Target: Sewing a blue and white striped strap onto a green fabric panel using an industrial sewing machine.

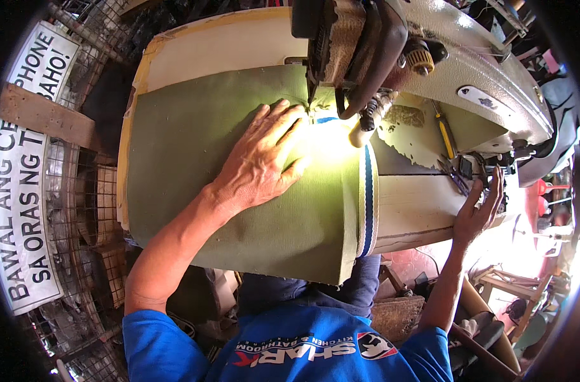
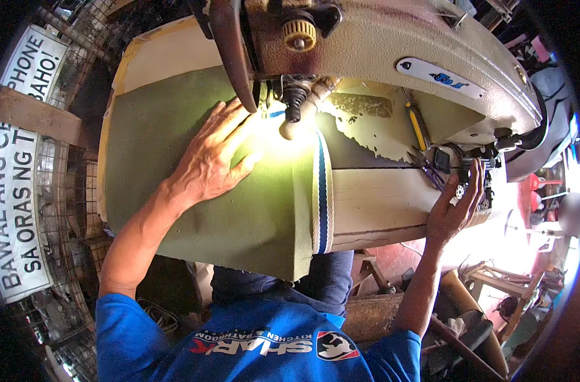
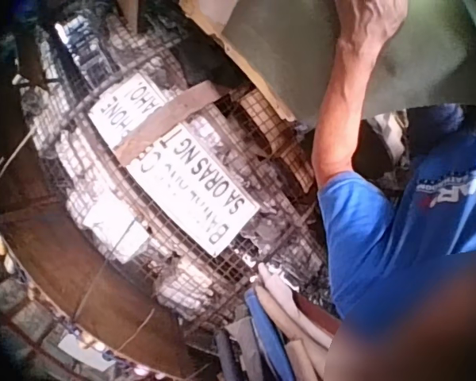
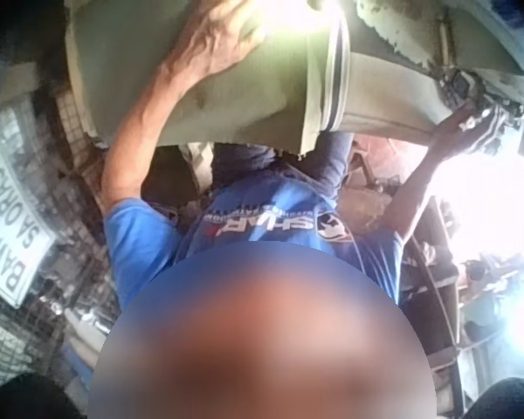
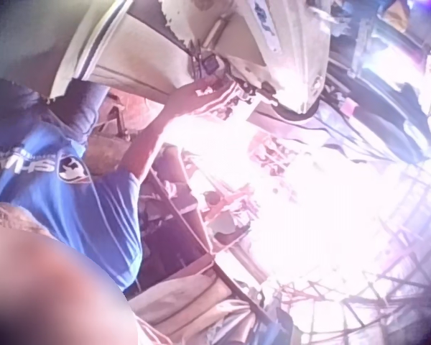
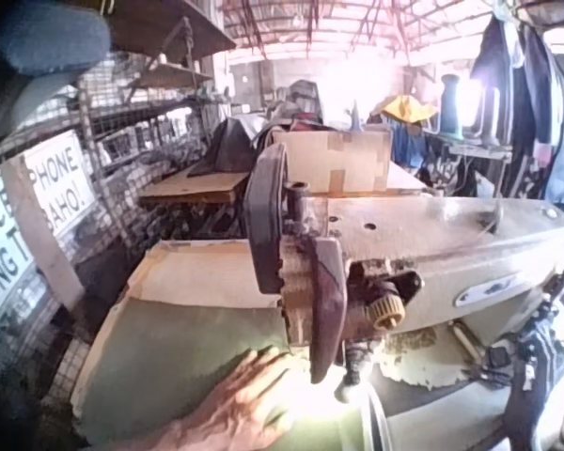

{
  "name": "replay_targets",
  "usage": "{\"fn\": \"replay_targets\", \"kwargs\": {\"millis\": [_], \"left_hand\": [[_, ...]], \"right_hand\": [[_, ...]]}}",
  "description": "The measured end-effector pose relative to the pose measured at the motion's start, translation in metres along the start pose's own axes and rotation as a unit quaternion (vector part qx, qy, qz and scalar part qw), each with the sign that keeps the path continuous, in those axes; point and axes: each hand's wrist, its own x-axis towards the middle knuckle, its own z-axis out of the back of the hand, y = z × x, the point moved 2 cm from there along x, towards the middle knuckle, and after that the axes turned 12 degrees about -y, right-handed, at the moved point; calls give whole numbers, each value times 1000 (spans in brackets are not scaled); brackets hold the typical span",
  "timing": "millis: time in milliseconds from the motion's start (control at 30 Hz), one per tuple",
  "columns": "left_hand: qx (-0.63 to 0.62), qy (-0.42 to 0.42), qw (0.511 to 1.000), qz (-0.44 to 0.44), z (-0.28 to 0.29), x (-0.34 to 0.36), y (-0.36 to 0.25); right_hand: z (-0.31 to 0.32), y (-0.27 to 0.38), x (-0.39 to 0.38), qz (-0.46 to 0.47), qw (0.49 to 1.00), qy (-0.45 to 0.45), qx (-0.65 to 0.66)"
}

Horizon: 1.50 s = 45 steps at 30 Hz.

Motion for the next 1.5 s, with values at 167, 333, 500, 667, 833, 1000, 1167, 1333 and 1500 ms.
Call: {"fn": "replay_targets", "kwargs": {"millis": [167,333,500,667,833,1000,1167,1333,1500], "left_hand": [[3,9,1000,-4,0,3,1],[12,-6,1000,7,-3,2,3],[14,20,1000,5,-5,3,5],[4,31,999,15,-6,4,4],[22,20,1000,9,-7,4,3],[25,25,999,12,-9,3,3],[27,31,999,13,-9,6,5],[13,31,999,32,-11,4,5],[19,29,999,24,-9,4,6]], "right_hand": [[-1,-1,0,-1,1000,0,-14],[-2,-4,-1,8,1000,0,-16],[-1,-3,0,15,1000,3,-25],[-2,0,-1,2,1000,-1,0],[-3,1,-2,-9,1000,-7,9],[-3,-1,-1,-28,999,1,15],[-4,-1,-1,-24,1000,-8,5],[-3,-3,-3,-48,999,-8,12],[-2,-4,-3,-26,1000,6,1]]}}
